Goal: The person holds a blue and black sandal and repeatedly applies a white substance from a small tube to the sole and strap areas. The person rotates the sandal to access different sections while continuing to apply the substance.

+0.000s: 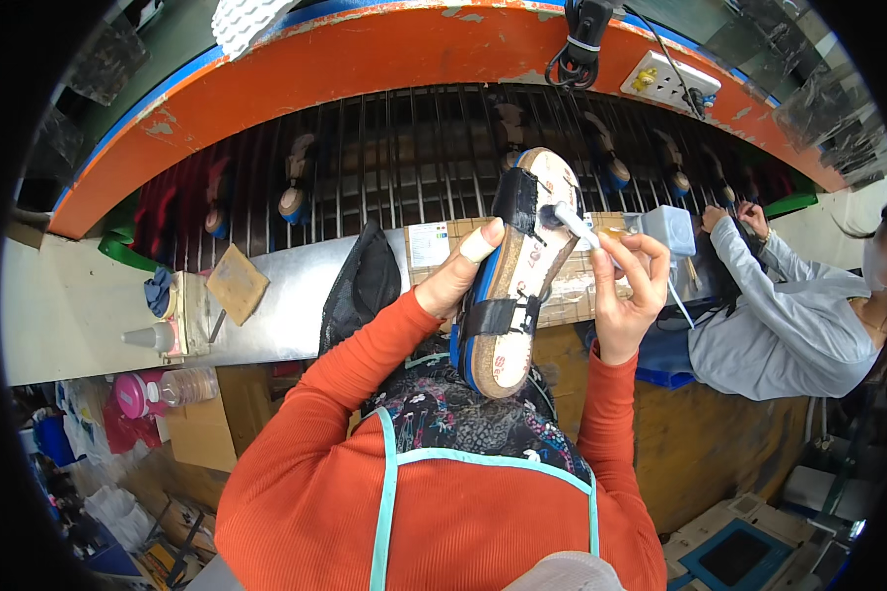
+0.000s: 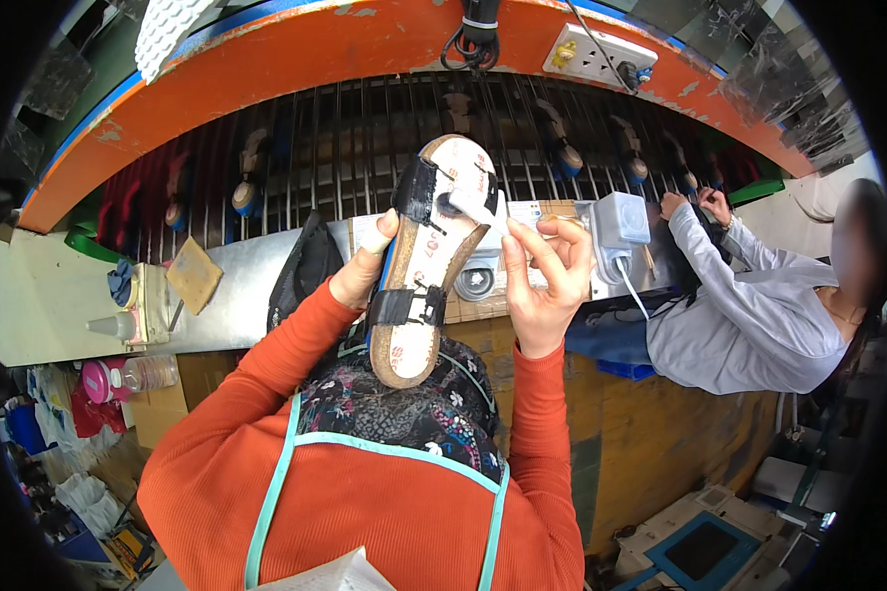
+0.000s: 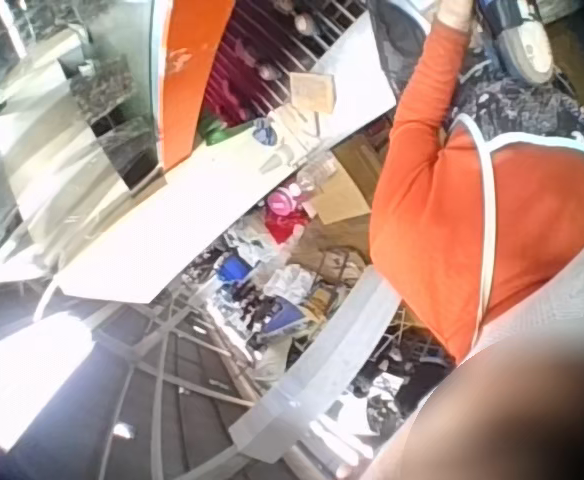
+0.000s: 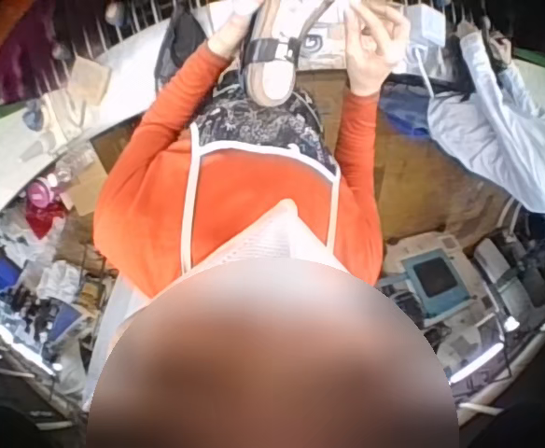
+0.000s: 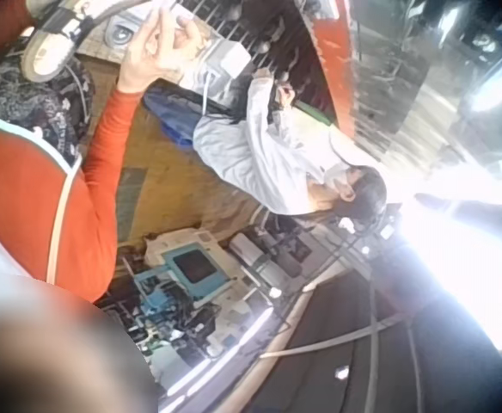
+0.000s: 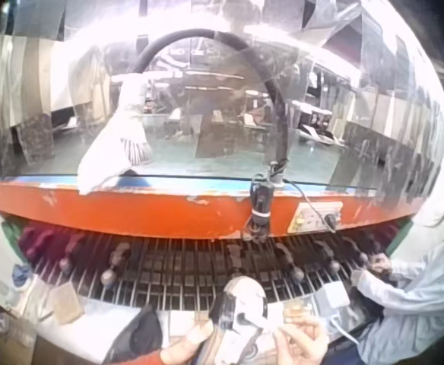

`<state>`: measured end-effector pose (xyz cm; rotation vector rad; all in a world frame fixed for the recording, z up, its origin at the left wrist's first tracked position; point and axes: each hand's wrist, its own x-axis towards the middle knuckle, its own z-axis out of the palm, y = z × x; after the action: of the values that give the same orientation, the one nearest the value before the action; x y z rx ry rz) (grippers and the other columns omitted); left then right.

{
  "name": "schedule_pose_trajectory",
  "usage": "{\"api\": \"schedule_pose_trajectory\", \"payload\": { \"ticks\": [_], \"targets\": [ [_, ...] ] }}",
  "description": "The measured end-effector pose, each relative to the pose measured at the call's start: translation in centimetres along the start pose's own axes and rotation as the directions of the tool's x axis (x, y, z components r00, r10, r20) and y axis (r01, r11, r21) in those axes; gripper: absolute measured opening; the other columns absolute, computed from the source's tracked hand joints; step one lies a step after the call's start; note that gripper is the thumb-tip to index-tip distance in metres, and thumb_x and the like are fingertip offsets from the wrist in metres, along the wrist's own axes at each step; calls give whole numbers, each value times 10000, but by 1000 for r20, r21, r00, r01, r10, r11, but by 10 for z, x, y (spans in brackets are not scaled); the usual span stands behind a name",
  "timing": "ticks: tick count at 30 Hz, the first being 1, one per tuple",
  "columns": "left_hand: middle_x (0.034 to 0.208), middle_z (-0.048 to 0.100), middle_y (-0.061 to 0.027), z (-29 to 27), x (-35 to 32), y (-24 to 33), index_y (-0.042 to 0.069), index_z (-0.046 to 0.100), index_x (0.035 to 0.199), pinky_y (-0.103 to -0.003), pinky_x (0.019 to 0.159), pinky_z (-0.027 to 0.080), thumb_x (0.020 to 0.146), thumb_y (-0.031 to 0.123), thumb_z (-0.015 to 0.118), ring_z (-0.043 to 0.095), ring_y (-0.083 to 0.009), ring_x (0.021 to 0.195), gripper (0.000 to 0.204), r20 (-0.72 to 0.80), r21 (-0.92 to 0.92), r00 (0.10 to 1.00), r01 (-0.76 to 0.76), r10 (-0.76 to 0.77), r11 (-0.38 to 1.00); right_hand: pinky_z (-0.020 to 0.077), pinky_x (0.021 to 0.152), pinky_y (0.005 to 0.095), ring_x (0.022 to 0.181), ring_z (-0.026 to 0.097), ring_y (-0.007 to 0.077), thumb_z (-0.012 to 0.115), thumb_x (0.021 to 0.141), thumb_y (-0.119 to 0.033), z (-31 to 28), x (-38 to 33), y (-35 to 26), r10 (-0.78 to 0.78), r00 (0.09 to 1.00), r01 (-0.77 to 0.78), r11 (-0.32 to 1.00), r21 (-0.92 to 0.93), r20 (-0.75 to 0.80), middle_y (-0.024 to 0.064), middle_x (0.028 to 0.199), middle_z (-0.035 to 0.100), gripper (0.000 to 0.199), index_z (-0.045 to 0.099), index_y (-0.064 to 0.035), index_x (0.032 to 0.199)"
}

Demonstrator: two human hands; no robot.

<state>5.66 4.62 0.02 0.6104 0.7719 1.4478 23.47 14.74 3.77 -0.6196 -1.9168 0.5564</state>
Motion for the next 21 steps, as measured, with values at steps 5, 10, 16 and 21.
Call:
{"api": "schedule_pose_trajectory", "payload": {
  "ticks": [5, 10, 16, 21],
  "targets": [
    [1041, 651, -98, 6, -5, 7, 3, 554, 1222, -279, 773, 536, 932, 615, 442, 647, -144, 874, 686, -97, -18, 987, -130, 128, 991, 422, 585, 219, 678, 514, 96, 734, 794, -24, -3, -19, -13, 72, 988, -85, 992, 93, 138, 60, 956, 562, 180, 739, -35, 974],
    [986, 645, -97, -4, -8, 5, -12, 600, 1113, -276, 770, 511, 922, 596, 475, 623, -138, 856, 649, -172, 127, 976, -111, 132, 986, 417, 551, 203, 682, 509, 82, 738, 793, -36, 4, -31, -19, 90, 986, -110, 983, 148, 137, 58, 963, 570, 186, 746, -46, 979],
    [929, 613, -75, -7, -12, 2, -20, 600, 1034, -255, 753, 458, 889, 624, 516, 573, -123, 832, 665, -162, 279, 973, -114, 164, 954, 366, 732, 260, 669, 514, 104, 767, 762, -68, 8, -23, -22, 102, 994, -101, 994, -31, 41, 33, 959, 584, 213, 757, -96, 973],
    [910, 602, -70, -9, -11, 7, -25, 599, 1015, -257, 744, 446, 884, 625, 523, 559, -119, 824, 667, -163, 355, 969, -117, 185, 927, 352, 756, 281, 670, 522, 117, 778, 741, -73, 9, -17, -20, -18, 999, 13, 986, -168, -32, 35, 964, 590, 243, 755, -116, 978]
  ]
}}
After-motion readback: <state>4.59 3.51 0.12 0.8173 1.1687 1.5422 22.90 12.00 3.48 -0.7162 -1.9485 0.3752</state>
